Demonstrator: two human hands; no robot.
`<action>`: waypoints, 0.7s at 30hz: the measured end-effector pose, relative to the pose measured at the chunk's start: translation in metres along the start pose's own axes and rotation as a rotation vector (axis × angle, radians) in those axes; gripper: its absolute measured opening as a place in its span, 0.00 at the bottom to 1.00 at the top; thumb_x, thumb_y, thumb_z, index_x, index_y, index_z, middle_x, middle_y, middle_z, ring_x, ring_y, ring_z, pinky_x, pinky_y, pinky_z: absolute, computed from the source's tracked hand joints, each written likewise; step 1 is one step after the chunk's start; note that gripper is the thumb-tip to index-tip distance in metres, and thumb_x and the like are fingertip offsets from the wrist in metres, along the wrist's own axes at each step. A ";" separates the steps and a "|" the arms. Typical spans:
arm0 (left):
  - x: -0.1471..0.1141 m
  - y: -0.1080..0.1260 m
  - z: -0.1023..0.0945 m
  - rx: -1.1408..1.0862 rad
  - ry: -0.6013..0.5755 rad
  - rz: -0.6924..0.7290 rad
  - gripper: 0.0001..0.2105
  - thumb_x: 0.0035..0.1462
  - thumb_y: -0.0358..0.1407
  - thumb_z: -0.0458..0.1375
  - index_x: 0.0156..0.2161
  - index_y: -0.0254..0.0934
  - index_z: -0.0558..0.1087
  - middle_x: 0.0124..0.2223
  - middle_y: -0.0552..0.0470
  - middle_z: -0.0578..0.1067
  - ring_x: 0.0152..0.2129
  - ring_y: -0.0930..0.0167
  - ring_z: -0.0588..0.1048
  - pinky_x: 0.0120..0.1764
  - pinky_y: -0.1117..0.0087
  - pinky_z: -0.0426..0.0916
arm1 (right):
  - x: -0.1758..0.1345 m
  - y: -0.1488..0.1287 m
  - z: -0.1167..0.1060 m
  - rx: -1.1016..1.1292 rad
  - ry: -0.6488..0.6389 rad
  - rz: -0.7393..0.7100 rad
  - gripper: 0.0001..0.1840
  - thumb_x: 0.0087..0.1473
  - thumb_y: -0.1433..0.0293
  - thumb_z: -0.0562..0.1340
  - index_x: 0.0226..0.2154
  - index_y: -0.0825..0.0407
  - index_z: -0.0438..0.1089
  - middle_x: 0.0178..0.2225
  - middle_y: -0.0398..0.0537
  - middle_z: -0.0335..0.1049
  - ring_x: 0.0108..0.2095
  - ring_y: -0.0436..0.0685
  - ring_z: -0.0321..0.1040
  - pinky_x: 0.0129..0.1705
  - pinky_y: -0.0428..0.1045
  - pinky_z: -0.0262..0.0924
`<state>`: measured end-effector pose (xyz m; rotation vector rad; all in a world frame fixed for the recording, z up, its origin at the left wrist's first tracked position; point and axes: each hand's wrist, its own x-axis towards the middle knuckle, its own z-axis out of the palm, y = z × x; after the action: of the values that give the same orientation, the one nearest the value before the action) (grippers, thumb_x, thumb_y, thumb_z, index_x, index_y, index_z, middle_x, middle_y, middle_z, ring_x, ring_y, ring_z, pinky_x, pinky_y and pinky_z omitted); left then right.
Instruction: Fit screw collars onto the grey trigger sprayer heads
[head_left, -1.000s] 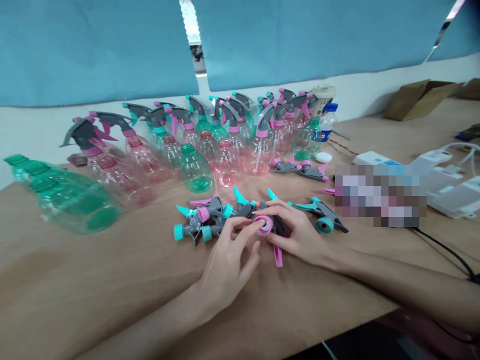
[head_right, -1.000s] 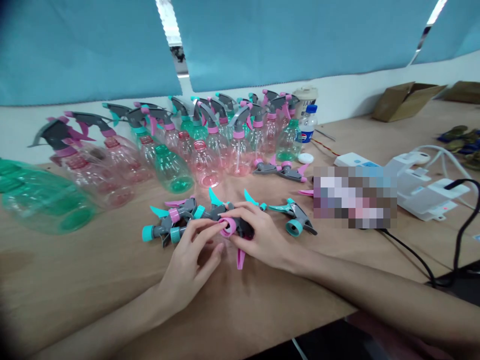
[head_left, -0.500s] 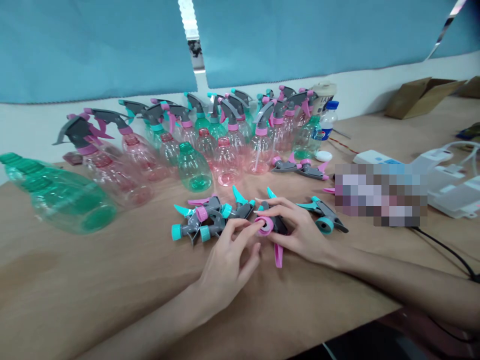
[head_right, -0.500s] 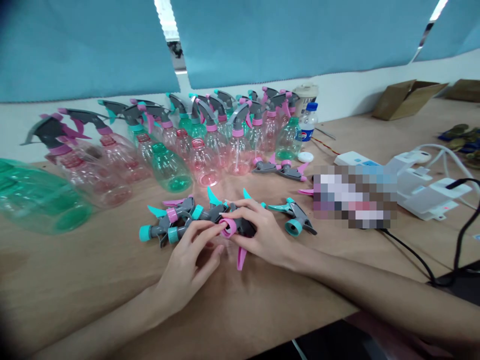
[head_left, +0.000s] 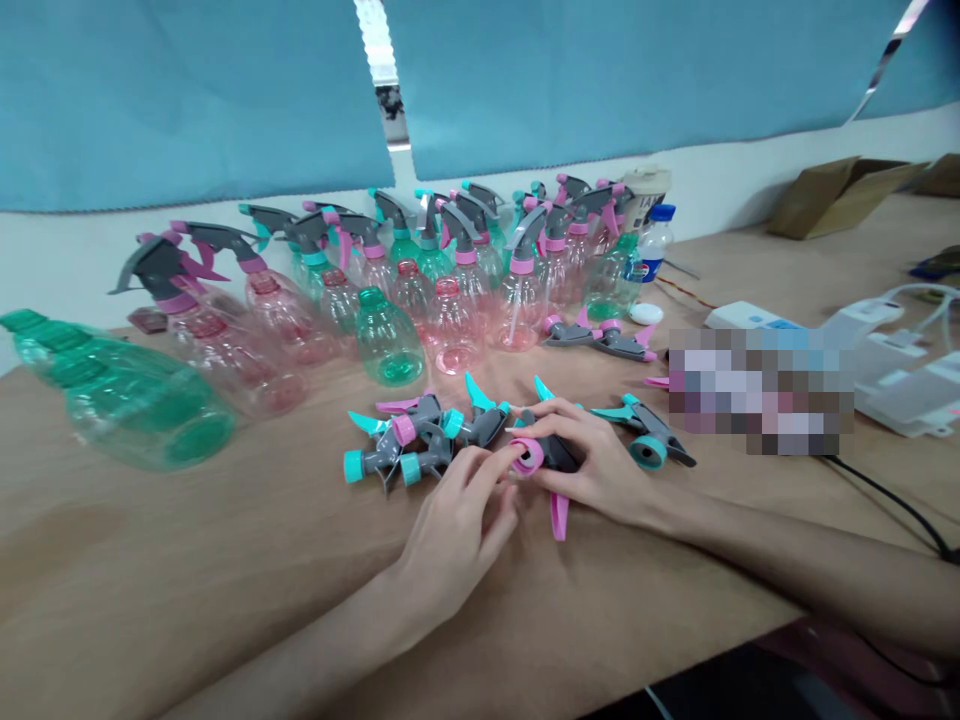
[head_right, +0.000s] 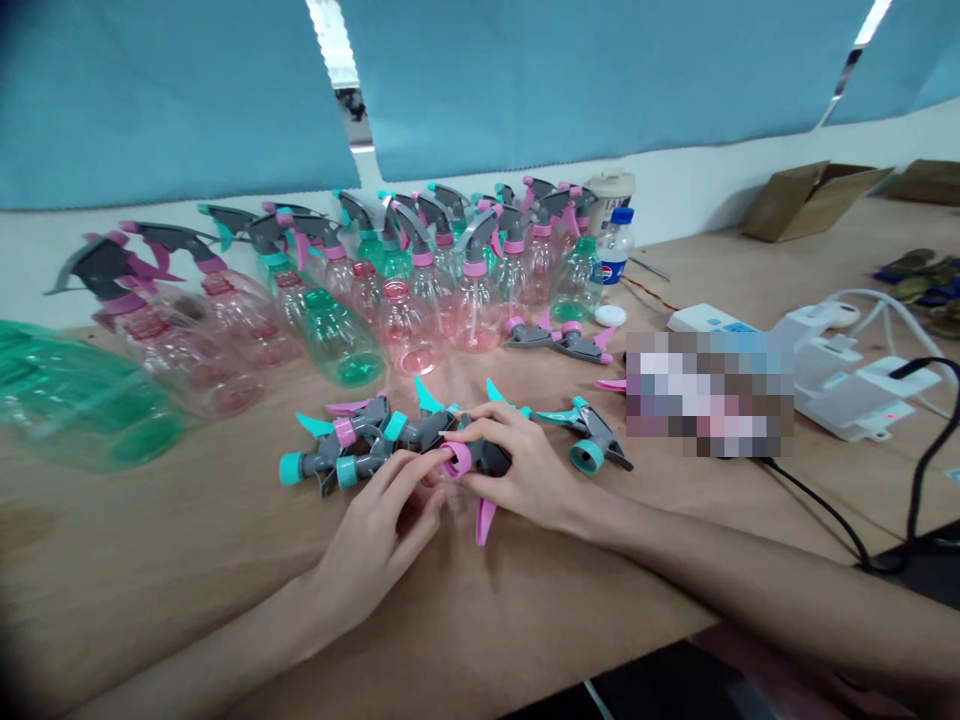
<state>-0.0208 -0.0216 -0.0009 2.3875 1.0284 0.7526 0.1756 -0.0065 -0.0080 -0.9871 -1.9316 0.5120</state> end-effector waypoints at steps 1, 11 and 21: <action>0.000 0.000 0.000 -0.006 0.000 0.002 0.20 0.61 0.28 0.49 0.57 0.44 0.58 0.43 0.49 0.66 0.35 0.69 0.72 0.39 0.65 0.71 | 0.000 0.000 0.000 0.003 0.003 -0.002 0.19 0.46 0.76 0.64 0.43 0.47 0.70 0.45 0.49 0.67 0.47 0.59 0.67 0.50 0.58 0.61; 0.002 0.003 -0.004 -0.037 0.001 0.021 0.19 0.60 0.27 0.50 0.55 0.45 0.59 0.45 0.49 0.65 0.34 0.71 0.71 0.39 0.65 0.70 | 0.001 0.001 -0.001 0.032 0.009 -0.013 0.18 0.46 0.76 0.66 0.41 0.48 0.70 0.44 0.49 0.66 0.46 0.58 0.67 0.49 0.57 0.62; 0.003 0.005 -0.006 -0.140 0.057 0.013 0.13 0.60 0.28 0.51 0.49 0.43 0.62 0.43 0.51 0.63 0.29 0.76 0.70 0.33 0.71 0.71 | 0.000 -0.003 0.002 0.035 -0.010 -0.012 0.14 0.48 0.70 0.66 0.41 0.48 0.70 0.44 0.49 0.68 0.47 0.59 0.67 0.49 0.57 0.62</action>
<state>-0.0202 -0.0220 0.0072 2.2674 0.9511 0.8718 0.1731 -0.0083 -0.0070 -0.9522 -1.9296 0.5429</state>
